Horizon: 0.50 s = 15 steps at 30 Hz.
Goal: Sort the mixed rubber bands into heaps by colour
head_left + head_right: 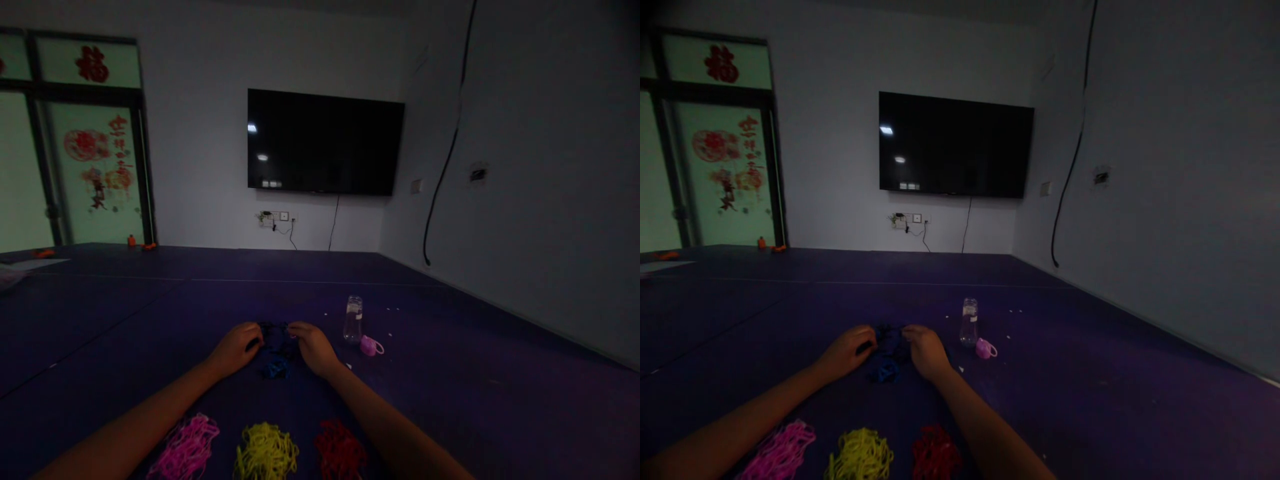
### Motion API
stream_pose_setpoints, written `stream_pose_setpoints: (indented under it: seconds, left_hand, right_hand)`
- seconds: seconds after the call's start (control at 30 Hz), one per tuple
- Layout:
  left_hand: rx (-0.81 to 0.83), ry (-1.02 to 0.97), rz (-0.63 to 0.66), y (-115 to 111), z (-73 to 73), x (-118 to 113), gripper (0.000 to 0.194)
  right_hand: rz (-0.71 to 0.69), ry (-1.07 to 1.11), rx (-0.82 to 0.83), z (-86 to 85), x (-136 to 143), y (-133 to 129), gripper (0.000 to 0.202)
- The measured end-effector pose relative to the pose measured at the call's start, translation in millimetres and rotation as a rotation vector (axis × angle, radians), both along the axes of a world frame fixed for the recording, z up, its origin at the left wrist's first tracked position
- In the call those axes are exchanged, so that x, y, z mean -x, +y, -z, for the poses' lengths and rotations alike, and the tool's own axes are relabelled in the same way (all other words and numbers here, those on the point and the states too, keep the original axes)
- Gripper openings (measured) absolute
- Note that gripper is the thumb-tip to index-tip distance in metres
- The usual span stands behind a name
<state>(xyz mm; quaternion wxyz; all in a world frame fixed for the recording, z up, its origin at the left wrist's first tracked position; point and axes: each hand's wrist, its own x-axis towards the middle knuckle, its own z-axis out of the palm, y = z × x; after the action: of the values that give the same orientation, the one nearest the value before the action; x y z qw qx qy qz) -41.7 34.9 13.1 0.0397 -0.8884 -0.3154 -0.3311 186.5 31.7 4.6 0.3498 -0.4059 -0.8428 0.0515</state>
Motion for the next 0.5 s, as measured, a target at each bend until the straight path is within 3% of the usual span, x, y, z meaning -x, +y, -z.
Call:
stream_pose_setpoints:
  seconds: [0.1,0.27,0.5]
  left_hand:
    - [-0.005,0.003,0.000,0.9,0.2,-0.2,0.012]
    - [-0.030,0.004,0.001,2.5,1.2,-0.3,0.014]
    - [-0.024,0.007,0.003,-0.8,-0.2,-1.2,0.017]
  right_hand:
    - [0.084,0.039,-0.010,-1.6,-1.3,-0.6,0.047]
    - [0.189,-0.112,-0.003,-1.5,-0.6,-1.6,0.044]
    - [0.207,-0.276,0.006,-6.4,2.4,-8.9,0.041]
